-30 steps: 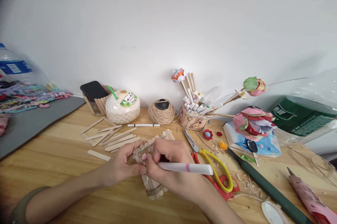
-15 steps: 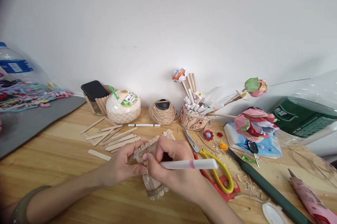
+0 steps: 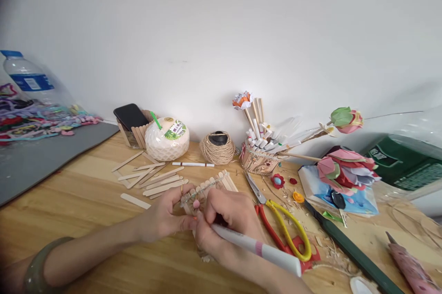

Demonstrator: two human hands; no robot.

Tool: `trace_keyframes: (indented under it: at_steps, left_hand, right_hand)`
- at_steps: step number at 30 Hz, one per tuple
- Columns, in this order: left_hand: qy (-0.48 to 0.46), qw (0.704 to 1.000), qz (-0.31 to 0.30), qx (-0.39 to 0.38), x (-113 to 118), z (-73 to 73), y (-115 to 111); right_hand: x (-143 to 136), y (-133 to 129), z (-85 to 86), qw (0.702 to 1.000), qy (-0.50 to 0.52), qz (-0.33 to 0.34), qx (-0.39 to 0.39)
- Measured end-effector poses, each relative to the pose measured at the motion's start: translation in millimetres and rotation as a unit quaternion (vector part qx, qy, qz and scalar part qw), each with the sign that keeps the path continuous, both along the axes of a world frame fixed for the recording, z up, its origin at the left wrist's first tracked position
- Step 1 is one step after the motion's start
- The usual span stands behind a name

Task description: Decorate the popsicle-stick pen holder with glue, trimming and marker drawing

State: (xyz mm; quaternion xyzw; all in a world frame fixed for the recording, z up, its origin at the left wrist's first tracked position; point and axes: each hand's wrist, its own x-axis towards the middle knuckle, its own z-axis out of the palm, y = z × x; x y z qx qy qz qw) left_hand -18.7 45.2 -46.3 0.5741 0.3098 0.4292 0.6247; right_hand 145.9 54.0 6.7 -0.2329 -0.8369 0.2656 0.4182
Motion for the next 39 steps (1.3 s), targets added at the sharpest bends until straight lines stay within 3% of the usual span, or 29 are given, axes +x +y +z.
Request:
trace_keyframes:
  at_steps: [15, 39]
  left_hand:
    - [0.027, 0.997, 0.001, 0.071, -3.2, 1.1, 2.1]
    - [-0.026, 0.998, -0.025, 0.059, -1.4, 0.4, 2.6]
  right_hand:
    - [0.6, 2.0, -7.4, 0.999, -0.017, -0.031, 0.01]
    - [3.2, 3.8, -8.5, 0.999, -0.03, -0.013, -0.003]
